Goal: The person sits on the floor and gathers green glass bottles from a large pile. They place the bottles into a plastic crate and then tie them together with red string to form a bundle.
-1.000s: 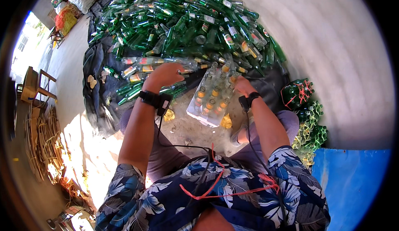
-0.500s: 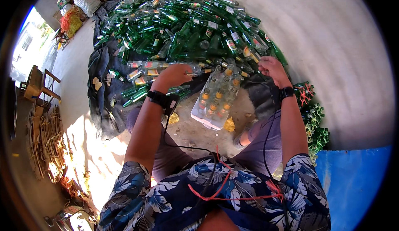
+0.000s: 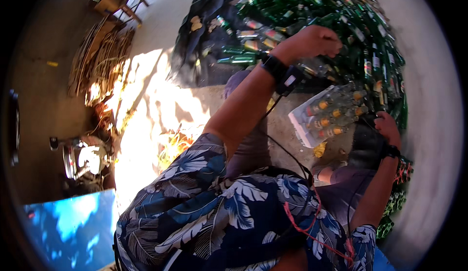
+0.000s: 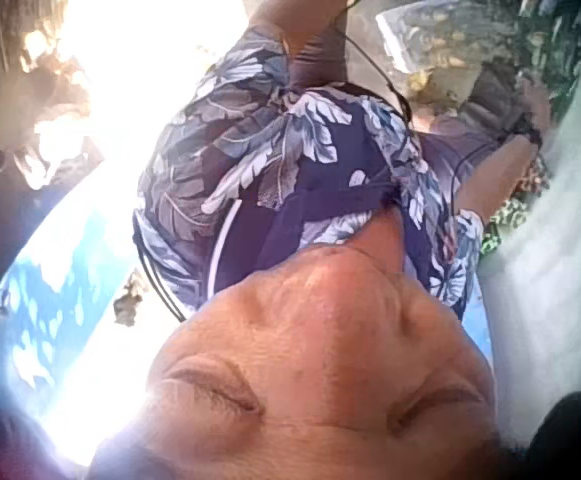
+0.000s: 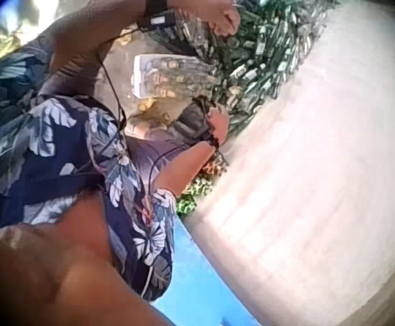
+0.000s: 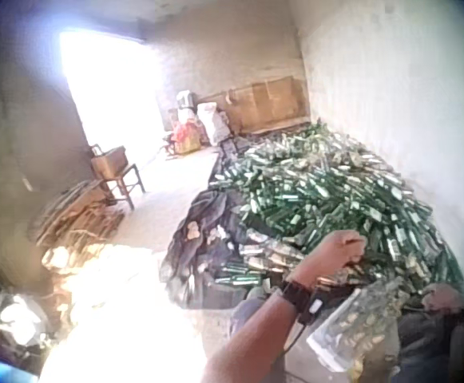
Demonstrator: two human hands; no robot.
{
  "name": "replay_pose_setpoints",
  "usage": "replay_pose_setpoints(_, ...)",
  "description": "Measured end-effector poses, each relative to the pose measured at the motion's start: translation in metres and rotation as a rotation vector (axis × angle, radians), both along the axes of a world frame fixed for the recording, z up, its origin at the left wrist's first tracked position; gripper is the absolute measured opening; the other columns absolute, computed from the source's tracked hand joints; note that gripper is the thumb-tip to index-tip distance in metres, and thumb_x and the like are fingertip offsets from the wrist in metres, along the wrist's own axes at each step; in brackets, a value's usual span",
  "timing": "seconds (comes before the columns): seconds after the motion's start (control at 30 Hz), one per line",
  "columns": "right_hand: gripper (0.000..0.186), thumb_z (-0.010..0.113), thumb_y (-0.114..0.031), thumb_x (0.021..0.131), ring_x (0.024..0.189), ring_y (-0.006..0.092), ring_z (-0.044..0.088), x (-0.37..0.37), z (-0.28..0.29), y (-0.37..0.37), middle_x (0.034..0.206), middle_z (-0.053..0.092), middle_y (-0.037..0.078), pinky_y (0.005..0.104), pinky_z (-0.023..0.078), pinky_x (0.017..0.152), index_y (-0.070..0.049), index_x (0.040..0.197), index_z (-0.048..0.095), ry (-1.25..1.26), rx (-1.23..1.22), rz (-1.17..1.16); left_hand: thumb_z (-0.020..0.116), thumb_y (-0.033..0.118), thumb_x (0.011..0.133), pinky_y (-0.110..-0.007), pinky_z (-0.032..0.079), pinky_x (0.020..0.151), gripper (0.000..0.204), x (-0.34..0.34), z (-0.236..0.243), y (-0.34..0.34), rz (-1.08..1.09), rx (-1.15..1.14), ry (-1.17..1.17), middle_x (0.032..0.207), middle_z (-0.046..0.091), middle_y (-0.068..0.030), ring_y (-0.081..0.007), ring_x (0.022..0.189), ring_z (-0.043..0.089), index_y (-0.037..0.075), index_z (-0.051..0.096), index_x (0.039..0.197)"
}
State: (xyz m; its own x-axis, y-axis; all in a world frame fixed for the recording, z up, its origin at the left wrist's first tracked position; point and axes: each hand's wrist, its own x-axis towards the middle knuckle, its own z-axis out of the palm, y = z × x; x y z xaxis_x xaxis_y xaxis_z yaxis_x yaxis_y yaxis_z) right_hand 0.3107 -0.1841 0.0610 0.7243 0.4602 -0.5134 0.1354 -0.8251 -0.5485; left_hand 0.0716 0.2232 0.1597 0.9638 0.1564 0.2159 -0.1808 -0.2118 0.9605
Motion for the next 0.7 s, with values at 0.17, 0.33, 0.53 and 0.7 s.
replay_pose_setpoints(0.17, 0.048, 0.063, -0.018, 0.093, 0.075, 0.0078, 0.056, 0.008, 0.005, 0.017, 0.092, 0.061, 0.001, 0.0233, 0.042, 0.058, -0.007, 0.140, 0.054, 0.013, -0.018, 0.053, 0.067, 0.017, 0.099, -0.029, 0.059, 0.082, 0.023, -0.128, 0.035, 0.068, 0.238, -0.190, -0.216, 0.102, 0.075, -0.0097, -0.0205, 0.095, 0.075, 0.001, 0.071, 0.115)
replay_pose_setpoints(0.33, 0.039, 0.060, -0.017, 0.098, 0.071, 0.0071, 0.055, 0.031, -0.008, -0.024, 0.089, 0.059, -0.001, 0.0239, 0.045, 0.058, -0.009, 0.136, 0.057, 0.046, 0.233, 0.044, 0.066, 0.018, 0.099, -0.031, 0.058, 0.085, 0.026, -0.290, -0.011, 0.153, 0.556, -0.311, 0.055, 0.103, 0.074, -0.0091, -0.0201, 0.094, 0.073, 0.003, 0.067, 0.121)
replay_pose_setpoints(0.53, 0.042, 0.062, -0.024, 0.100, 0.083, 0.0059, 0.056, 0.008, 0.021, -0.006, 0.097, 0.060, -0.003, 0.0209, 0.046, 0.070, -0.012, 0.140, 0.055, 0.079, 0.201, 0.014, 0.068, 0.014, 0.088, -0.030, 0.051, 0.066, 0.014, -0.507, -0.192, 0.171, 1.075, -0.357, 0.664, 0.081, 0.065, -0.0027, -0.0146, 0.076, 0.064, 0.005, 0.069, 0.098)
replay_pose_setpoints(0.7, 0.054, 0.064, -0.033, 0.099, 0.093, 0.0101, 0.059, 0.017, 0.014, 0.006, 0.112, 0.062, 0.002, 0.0257, 0.049, 0.081, -0.011, 0.146, 0.049, 0.121, 0.061, 0.073, 0.073, 0.015, 0.081, -0.036, 0.050, 0.060, 0.012, -0.687, -0.379, 0.058, 0.866, -0.903, 0.489, 0.072, 0.062, -0.0025, -0.0162, 0.066, 0.061, 0.005, 0.068, 0.083)
